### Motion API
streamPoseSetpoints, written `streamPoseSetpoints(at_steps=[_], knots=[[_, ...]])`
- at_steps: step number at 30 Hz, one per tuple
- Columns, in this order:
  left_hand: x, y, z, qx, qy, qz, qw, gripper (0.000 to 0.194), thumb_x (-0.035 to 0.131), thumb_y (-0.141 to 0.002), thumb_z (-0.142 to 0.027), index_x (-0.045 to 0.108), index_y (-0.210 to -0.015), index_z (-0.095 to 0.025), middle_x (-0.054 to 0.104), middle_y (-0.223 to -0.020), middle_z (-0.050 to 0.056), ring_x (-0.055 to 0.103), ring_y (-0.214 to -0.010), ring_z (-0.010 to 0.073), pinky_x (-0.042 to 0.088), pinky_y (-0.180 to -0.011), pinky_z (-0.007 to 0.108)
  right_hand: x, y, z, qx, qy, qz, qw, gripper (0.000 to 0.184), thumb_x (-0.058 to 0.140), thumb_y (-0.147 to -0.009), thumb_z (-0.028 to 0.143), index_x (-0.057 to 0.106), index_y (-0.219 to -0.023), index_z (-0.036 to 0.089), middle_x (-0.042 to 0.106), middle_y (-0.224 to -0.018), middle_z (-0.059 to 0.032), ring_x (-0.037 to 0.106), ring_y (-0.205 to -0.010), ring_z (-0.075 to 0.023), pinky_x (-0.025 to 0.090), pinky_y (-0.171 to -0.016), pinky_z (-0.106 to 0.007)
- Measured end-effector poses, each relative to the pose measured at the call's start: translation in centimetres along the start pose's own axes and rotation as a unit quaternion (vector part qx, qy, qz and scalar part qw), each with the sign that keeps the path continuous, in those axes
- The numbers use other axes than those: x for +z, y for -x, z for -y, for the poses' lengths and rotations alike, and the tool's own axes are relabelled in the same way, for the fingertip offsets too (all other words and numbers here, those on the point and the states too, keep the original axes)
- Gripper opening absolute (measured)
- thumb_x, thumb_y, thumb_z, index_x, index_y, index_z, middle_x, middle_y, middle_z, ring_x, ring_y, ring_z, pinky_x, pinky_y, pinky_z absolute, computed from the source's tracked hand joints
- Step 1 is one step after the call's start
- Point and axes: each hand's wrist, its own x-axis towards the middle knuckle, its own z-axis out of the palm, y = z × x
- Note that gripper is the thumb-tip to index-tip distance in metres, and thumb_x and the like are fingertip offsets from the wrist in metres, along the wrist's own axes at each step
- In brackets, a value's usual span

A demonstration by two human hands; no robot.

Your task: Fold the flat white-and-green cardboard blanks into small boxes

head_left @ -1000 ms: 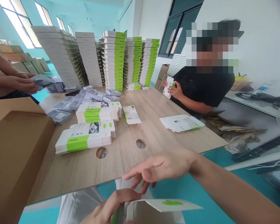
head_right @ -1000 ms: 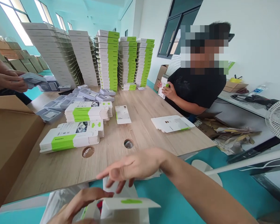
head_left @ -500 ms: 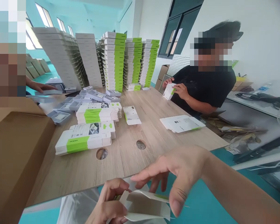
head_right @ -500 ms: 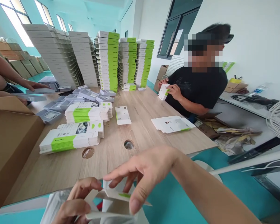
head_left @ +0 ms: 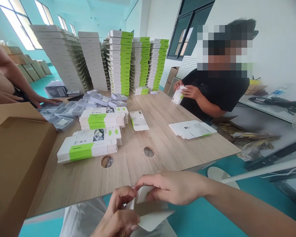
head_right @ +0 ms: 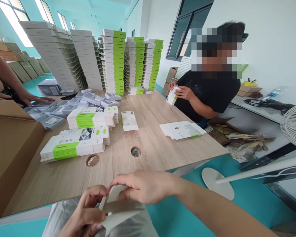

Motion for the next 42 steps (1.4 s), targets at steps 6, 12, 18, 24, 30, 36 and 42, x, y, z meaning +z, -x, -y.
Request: streamPoseSetpoints(at_steps=[6, 12, 18, 24, 30, 36, 42], knots=[[0.7, -1.2, -1.4, -0.003, -0.019, -0.106, 0.994, 0.011, 0.056, -0.107, -0.035, 0.065, -0.108, -0.031, 0.063, -0.126, 0.009, 0.068, -0.118, 0.0198, 0.055, -0.104, 0.032, 0.6, 0.0, 1.8, 0.014, 0.163, -0.066, 0.984, 0.022, 0.050, -0.103, 0.023, 0.061, -0.084, 0.021, 0.044, -0.054, 0.0068, 0.037, -0.043, -0.0108, 0.018, -0.044, -0.026], [-1.4, -0.7, -0.9, -0.012, 0.000, -0.122, 0.993, 0.028, 0.074, -0.097, -0.029, 0.069, -0.125, -0.030, 0.076, -0.130, 0.013, 0.075, -0.121, 0.0262, 0.062, -0.097, 0.032, 0.2, -0.1, 2.4, -0.073, 0.219, -0.066, 0.971, 0.027, 0.045, -0.107, 0.026, 0.055, -0.082, 0.022, 0.032, -0.056, 0.0095, 0.022, -0.047, -0.0103, 0.016, -0.048, -0.028], [-3.4, -1.3, -0.1, 0.084, -0.125, 0.004, 0.989, 0.038, 0.072, -0.099, -0.024, 0.066, -0.136, -0.030, 0.077, -0.129, 0.013, 0.078, -0.115, 0.0228, 0.062, -0.095, 0.027, -0.5, -0.8, 2.4, -0.116, 0.325, -0.062, 0.937, 0.028, 0.046, -0.107, 0.026, 0.061, -0.083, 0.021, 0.049, -0.059, 0.0054, 0.024, -0.051, -0.0125, 0.022, -0.052, -0.028], [-2.3, -3.5, -1.0, 0.058, -0.253, -0.021, 0.965, 0.026, 0.044, -0.111, -0.025, 0.065, -0.127, -0.028, 0.071, -0.136, 0.011, 0.074, -0.121, 0.0176, 0.057, -0.098, 0.020, -2.7, -1.3, 4.3, -0.168, 0.451, -0.080, 0.873, 0.031, 0.045, -0.105, 0.018, 0.063, -0.079, 0.019, 0.060, -0.060, 0.0024, 0.041, -0.051, -0.0128, 0.026, -0.055, -0.028], [-3.6, -7.1, 0.0, 0.117, -0.359, -0.031, 0.925, 0.053, 0.052, -0.104, -0.009, 0.052, -0.152, -0.030, 0.063, -0.150, 0.010, 0.064, -0.138, 0.0213, 0.052, -0.110, 0.027, -5.4, -2.7, 4.8, -0.184, 0.462, -0.158, 0.853, 0.036, 0.042, -0.109, 0.021, 0.072, -0.088, 0.020, 0.073, -0.070, 0.0002, 0.056, -0.058, -0.0144, 0.031, -0.060, -0.029], [-3.9, -8.8, 0.1, 0.066, -0.280, -0.033, 0.957, 0.043, 0.052, -0.107, -0.018, 0.059, -0.146, -0.034, 0.063, -0.152, 0.005, 0.059, -0.142, 0.0183, 0.046, -0.117, 0.027, -7.0, -4.3, 3.6, -0.141, 0.380, -0.160, 0.900, 0.024, 0.054, -0.108, 0.025, 0.078, -0.107, 0.023, 0.083, -0.092, 0.0003, 0.071, -0.076, -0.0168, 0.037, -0.064, -0.027], [-4.1, -9.8, -0.9, -0.107, -0.018, -0.169, 0.980, 0.024, 0.059, -0.105, -0.046, 0.074, -0.112, -0.028, 0.082, -0.107, 0.002, 0.075, -0.098, 0.0149, 0.057, -0.087, 0.019, -7.6, -4.5, 4.0, -0.114, 0.383, -0.140, 0.906, 0.023, 0.055, -0.107, 0.023, 0.078, -0.107, 0.024, 0.083, -0.091, 0.0004, 0.071, -0.077, -0.0171, 0.035, -0.063, -0.027]])
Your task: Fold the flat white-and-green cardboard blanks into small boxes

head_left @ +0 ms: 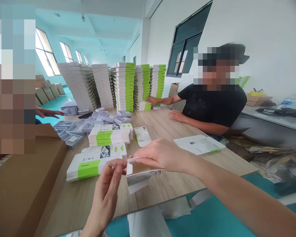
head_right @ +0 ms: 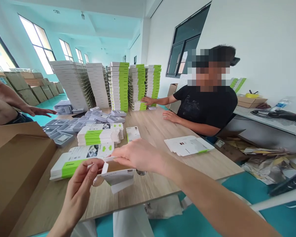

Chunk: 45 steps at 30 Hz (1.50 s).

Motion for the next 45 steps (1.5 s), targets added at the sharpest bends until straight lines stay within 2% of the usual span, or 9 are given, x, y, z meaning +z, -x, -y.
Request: streamPoseSetpoints(at_steps=[4, 10, 14, 23, 27, 32, 36, 40, 45], knots=[[0.4, -1.3, -0.8, 0.017, -0.029, -0.017, 0.999, 0.023, 0.080, -0.089, -0.046, 0.075, -0.096, -0.024, 0.082, -0.084, -0.001, 0.074, -0.074, 0.0138, 0.055, -0.070, 0.018, -0.1, -0.3, 0.2, -0.001, 0.025, 0.022, 0.999, 0.022, 0.056, -0.106, 0.024, 0.075, -0.096, 0.022, 0.077, -0.080, 0.0018, 0.065, -0.070, -0.0157, 0.031, -0.062, -0.028], [1.0, -1.8, -1.0, 0.196, -0.248, -0.093, 0.944, 0.025, 0.060, -0.103, -0.035, 0.078, -0.092, -0.023, 0.077, -0.069, -0.002, 0.066, -0.054, 0.0099, 0.049, -0.059, 0.018, -0.3, -0.3, 1.0, 0.016, 0.037, 0.029, 0.999, 0.021, 0.056, -0.108, 0.027, 0.068, -0.091, 0.022, 0.073, -0.076, 0.0027, 0.058, -0.066, -0.0154, 0.030, -0.063, -0.028], [1.2, -1.2, -0.6, 0.156, -0.224, -0.107, 0.956, 0.033, 0.050, -0.107, -0.038, 0.077, -0.095, -0.022, 0.078, -0.072, -0.002, 0.070, -0.057, 0.0103, 0.050, -0.060, 0.018, -0.5, -0.2, 1.2, 0.029, 0.053, 0.032, 0.998, 0.020, 0.056, -0.108, 0.029, 0.066, -0.091, 0.022, 0.070, -0.073, 0.0024, 0.057, -0.067, -0.0165, 0.027, -0.061, -0.028], [0.4, -1.6, 0.1, 0.107, -0.118, -0.022, 0.987, 0.028, 0.066, -0.099, -0.049, 0.076, -0.093, -0.023, 0.076, -0.075, 0.000, 0.066, -0.064, 0.0145, 0.051, -0.063, 0.022, -0.3, -0.3, 1.3, 0.013, 0.054, 0.039, 0.998, 0.017, 0.057, -0.106, 0.025, 0.070, -0.095, 0.022, 0.068, -0.072, 0.0011, 0.058, -0.068, -0.0178, 0.028, -0.060, -0.028], [1.2, -1.4, -0.5, -0.033, 0.030, 0.053, 0.998, 0.034, 0.063, -0.098, -0.057, 0.071, -0.109, -0.026, 0.077, -0.102, 0.003, 0.070, -0.092, 0.0195, 0.055, -0.083, 0.026, 0.0, -0.4, 1.8, 0.018, 0.023, 0.011, 0.999, 0.014, 0.061, -0.106, 0.031, 0.072, -0.109, 0.023, 0.073, -0.079, -0.0011, 0.065, -0.078, -0.0209, 0.035, -0.066, -0.027], [1.9, -0.5, -2.2, -0.183, 0.038, 0.019, 0.982, 0.047, 0.071, -0.087, -0.065, 0.079, -0.110, -0.024, 0.074, -0.134, 0.009, 0.056, -0.139, 0.0337, 0.039, -0.120, 0.041, -0.4, 0.0, 2.4, 0.103, -0.116, -0.016, 0.988, 0.012, 0.070, -0.099, 0.027, 0.067, -0.110, 0.024, 0.077, -0.097, 0.0005, 0.069, -0.084, -0.0182, 0.041, -0.070, -0.025], [1.2, -0.8, -1.8, -0.110, -0.002, 0.063, 0.992, 0.053, 0.067, -0.090, -0.070, 0.081, -0.108, -0.022, 0.080, -0.115, 0.009, 0.069, -0.115, 0.0304, 0.053, -0.099, 0.034, -0.9, 1.3, 2.3, 0.242, -0.184, -0.019, 0.952, 0.055, 0.081, -0.086, 0.053, 0.057, -0.127, 0.026, 0.073, -0.104, -0.0021, 0.068, -0.077, -0.0188, 0.042, -0.063, -0.026], [1.6, -0.2, -1.8, -0.053, -0.046, 0.060, 0.996, 0.049, 0.055, -0.102, -0.061, 0.077, -0.115, -0.019, 0.079, -0.101, 0.007, 0.069, -0.090, 0.0229, 0.054, -0.086, 0.030, -0.7, 3.4, 3.1, 0.337, -0.274, -0.041, 0.900, 0.036, 0.067, -0.094, 0.057, 0.058, -0.090, 0.023, 0.068, -0.073, 0.0012, 0.064, -0.065, -0.0172, 0.040, -0.055, -0.026], [3.2, 2.9, -3.6, -0.079, -0.050, 0.047, 0.995, 0.047, 0.057, -0.099, -0.062, 0.082, -0.105, -0.022, 0.078, -0.089, 0.008, 0.071, -0.083, 0.0258, 0.057, -0.074, 0.030, 0.4, 6.9, 6.4, 0.340, -0.186, -0.163, 0.907, 0.036, 0.061, -0.094, 0.043, 0.047, -0.066, 0.026, 0.052, -0.052, 0.0047, 0.044, -0.046, -0.0136, 0.027, -0.042, -0.027]])
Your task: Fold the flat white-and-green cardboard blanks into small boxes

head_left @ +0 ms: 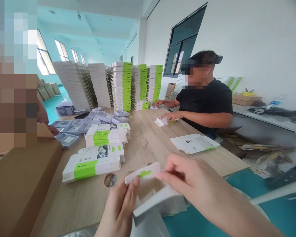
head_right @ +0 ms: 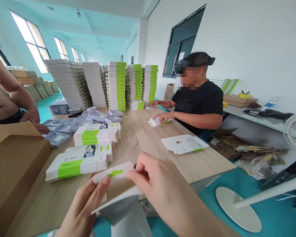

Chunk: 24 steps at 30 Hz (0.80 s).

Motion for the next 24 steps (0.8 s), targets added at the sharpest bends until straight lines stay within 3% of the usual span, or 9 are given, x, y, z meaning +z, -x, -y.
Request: streamPoseSetpoints(at_steps=[2, 4, 9, 12, 16, 20, 24], knots=[[0.3, 0.7, -0.3, 0.003, 0.013, 0.023, 1.000, 0.045, 0.060, -0.097, -0.063, 0.083, -0.101, -0.025, 0.078, -0.084, 0.007, 0.070, -0.075, 0.0252, 0.056, -0.064, 0.029, 0.3, 1.5, -0.2, -0.020, -0.006, -0.020, 1.000, 0.034, 0.059, -0.093, 0.043, 0.047, -0.066, 0.027, 0.049, -0.049, 0.0053, 0.040, -0.042, -0.0136, 0.025, -0.040, -0.027], [0.3, 0.6, -0.1, 0.000, 0.026, 0.042, 0.999, 0.045, 0.059, -0.098, -0.063, 0.083, -0.101, -0.026, 0.077, -0.083, 0.006, 0.067, -0.072, 0.0240, 0.056, -0.063, 0.028, 1.0, 2.0, -0.7, -0.026, -0.011, -0.032, 0.999, 0.031, 0.057, -0.094, 0.041, 0.048, -0.067, 0.027, 0.049, -0.050, 0.0054, 0.039, -0.042, -0.0135, 0.026, -0.039, -0.027], [-1.2, -2.7, 1.5, -0.006, 0.009, 0.098, 0.995, 0.049, 0.056, -0.099, -0.064, 0.079, -0.104, -0.021, 0.074, -0.084, 0.005, 0.065, -0.081, 0.0219, 0.055, -0.075, 0.028, 4.3, 0.6, -2.7, -0.020, -0.041, -0.042, 0.998, 0.031, 0.054, -0.098, 0.041, 0.046, -0.072, 0.027, 0.049, -0.054, 0.0056, 0.041, -0.045, -0.0134, 0.026, -0.041, -0.025], [-2.3, -4.5, 1.5, 0.003, -0.003, 0.149, 0.989, 0.046, 0.057, -0.099, -0.061, 0.078, -0.100, -0.020, 0.069, -0.076, 0.002, 0.061, -0.074, 0.0196, 0.051, -0.068, 0.027, 5.6, -0.3, -3.7, -0.031, -0.062, -0.065, 0.995, 0.035, 0.049, -0.102, 0.046, 0.042, -0.074, 0.027, 0.050, -0.057, 0.0057, 0.041, -0.046, -0.0125, 0.025, -0.042, -0.025], [-2.5, -6.0, 0.2, -0.030, 0.016, 0.201, 0.979, 0.036, 0.070, -0.092, -0.051, 0.081, -0.088, -0.017, 0.067, -0.065, 0.000, 0.050, -0.056, 0.0139, 0.038, -0.052, 0.024, 5.9, -0.7, -3.9, -0.038, -0.060, -0.062, 0.996, 0.034, 0.047, -0.102, 0.042, 0.036, -0.073, 0.027, 0.049, -0.058, 0.0059, 0.039, -0.047, -0.0119, 0.024, -0.042, -0.024], [-1.7, -6.7, -0.5, -0.036, -0.018, 0.181, 0.983, 0.033, 0.074, -0.085, -0.046, 0.080, -0.076, -0.015, 0.069, -0.062, 0.001, 0.052, -0.054, 0.0140, 0.034, -0.050, 0.024, 5.4, -0.8, -3.5, -0.049, -0.025, -0.069, 0.996, 0.030, 0.046, -0.101, 0.035, 0.036, -0.073, 0.027, 0.045, -0.056, 0.0064, 0.038, -0.047, -0.0125, 0.022, -0.042, -0.025], [-1.1, -6.5, 0.2, -0.031, -0.022, 0.127, 0.991, 0.033, 0.070, -0.089, -0.047, 0.084, -0.090, -0.017, 0.080, -0.077, 0.004, 0.066, -0.069, 0.0201, 0.047, -0.060, 0.026, 4.6, -0.9, -2.8, -0.041, 0.015, -0.050, 0.998, 0.028, 0.048, -0.102, 0.031, 0.042, -0.074, 0.027, 0.051, -0.059, 0.0054, 0.045, -0.049, -0.0135, 0.028, -0.044, -0.025]])
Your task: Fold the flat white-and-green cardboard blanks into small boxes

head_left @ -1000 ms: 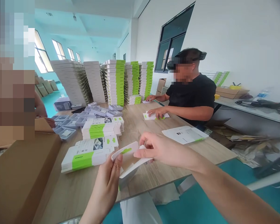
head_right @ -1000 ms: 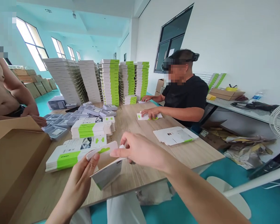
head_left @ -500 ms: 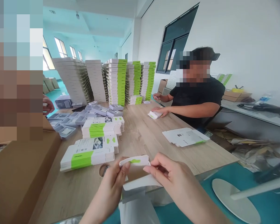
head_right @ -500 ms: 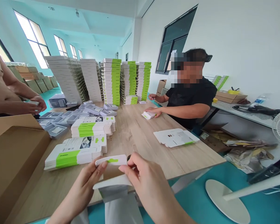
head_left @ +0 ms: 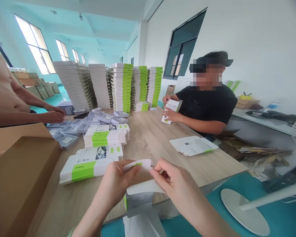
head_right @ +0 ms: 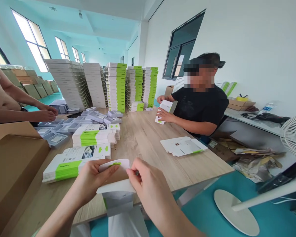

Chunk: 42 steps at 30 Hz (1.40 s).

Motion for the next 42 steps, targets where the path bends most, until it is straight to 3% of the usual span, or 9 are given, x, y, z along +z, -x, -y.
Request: streamPoseSetpoints(at_steps=[9, 14, 19, 25, 28, 30, 32, 35, 42], knots=[[-0.2, 0.4, 0.8, 0.016, -0.023, 0.004, 1.000, 0.032, 0.070, -0.088, -0.048, 0.083, -0.082, -0.019, 0.075, -0.070, 0.002, 0.056, -0.063, 0.0166, 0.038, -0.053, 0.024, -0.4, 0.4, -1.6, -0.195, 0.011, -0.028, 0.980, 0.041, 0.039, -0.113, 0.039, 0.064, -0.086, 0.022, 0.077, -0.126, -0.0146, 0.079, -0.078, -0.0179, 0.061, -0.067, -0.028], [-0.3, 1.0, -0.1, 0.021, -0.047, 0.039, 0.998, 0.034, 0.067, -0.089, -0.048, 0.086, -0.089, -0.019, 0.072, -0.066, 0.002, 0.050, -0.058, 0.0154, 0.036, -0.054, 0.025, 0.1, 0.2, -4.3, -0.346, -0.050, -0.080, 0.933, 0.062, 0.026, -0.112, 0.056, 0.074, -0.111, 0.017, 0.080, -0.121, -0.0203, 0.078, -0.116, -0.0283, 0.067, -0.085, -0.035], [-0.6, 1.1, -0.3, 0.015, -0.053, 0.046, 0.997, 0.035, 0.067, -0.089, -0.047, 0.087, -0.098, -0.020, 0.077, -0.073, 0.003, 0.056, -0.062, 0.0167, 0.039, -0.057, 0.025, 1.7, 0.1, -5.9, -0.320, -0.111, -0.053, 0.939, 0.064, 0.040, -0.107, 0.064, 0.068, -0.140, 0.016, 0.071, -0.136, -0.0229, 0.079, -0.107, -0.0286, 0.068, -0.084, -0.039], [-1.0, 1.1, 0.4, 0.014, 0.006, 0.059, 0.998, 0.041, 0.069, -0.092, -0.056, 0.085, -0.097, -0.019, 0.081, -0.082, 0.006, 0.066, -0.070, 0.0204, 0.045, -0.059, 0.026, 2.8, 0.2, -5.1, -0.261, -0.151, -0.032, 0.953, 0.039, 0.047, -0.110, 0.046, 0.077, -0.107, 0.020, 0.073, -0.112, -0.0146, 0.076, -0.090, -0.0225, 0.065, -0.070, -0.032], [-0.1, 1.8, 2.0, 0.016, 0.056, 0.002, 0.998, 0.051, 0.062, -0.097, -0.064, 0.081, -0.114, -0.019, 0.083, -0.093, 0.009, 0.072, -0.082, 0.0235, 0.053, -0.068, 0.029, 3.5, 0.6, -4.6, -0.227, -0.175, -0.077, 0.955, 0.030, 0.051, -0.110, 0.035, 0.075, -0.095, 0.024, 0.077, -0.098, -0.0103, 0.076, -0.101, -0.0259, 0.066, -0.074, -0.031], [1.0, 2.6, 3.6, 0.052, 0.092, -0.117, 0.988, 0.047, 0.056, -0.103, -0.059, 0.070, -0.133, -0.026, 0.081, -0.119, 0.010, 0.073, -0.108, 0.0252, 0.055, -0.086, 0.032, 4.2, 1.0, -4.6, -0.231, -0.165, -0.115, 0.952, 0.024, 0.054, -0.109, 0.030, 0.077, -0.102, 0.025, 0.080, -0.098, -0.0091, 0.076, -0.108, -0.0267, 0.067, -0.082, -0.032], [2.2, 3.4, 5.4, 0.161, 0.108, -0.234, 0.953, 0.037, 0.051, -0.108, -0.050, 0.059, -0.141, -0.034, 0.070, -0.142, 0.008, 0.065, -0.127, 0.0235, 0.054, -0.096, 0.032, 4.8, 1.2, -4.7, -0.246, -0.151, -0.150, 0.946, 0.022, 0.056, -0.108, 0.026, 0.077, -0.115, 0.026, 0.082, -0.106, -0.0094, 0.077, -0.109, -0.0258, 0.067, -0.086, -0.034], [3.4, 4.1, 7.6, 0.333, 0.043, -0.290, 0.897, 0.027, 0.051, -0.108, -0.048, 0.064, -0.127, -0.033, 0.069, -0.135, 0.006, 0.063, -0.129, 0.0236, 0.051, -0.103, 0.036, 5.1, 1.3, -4.9, -0.252, -0.141, -0.177, 0.941, 0.026, 0.058, -0.107, 0.022, 0.076, -0.125, 0.028, 0.081, -0.113, -0.0101, 0.078, -0.104, -0.0247, 0.068, -0.086, -0.035], [5.3, 3.9, 8.7, 0.259, -0.113, -0.316, 0.906, 0.029, 0.042, -0.112, -0.041, 0.066, -0.117, -0.026, 0.070, -0.132, 0.010, 0.071, -0.115, 0.0229, 0.056, -0.095, 0.036, 6.6, 1.4, -3.3, -0.154, -0.213, -0.214, 0.941, 0.025, 0.058, -0.107, 0.034, 0.081, -0.116, 0.030, 0.080, -0.113, -0.0112, 0.075, -0.107, -0.0274, 0.066, -0.085, -0.036]])
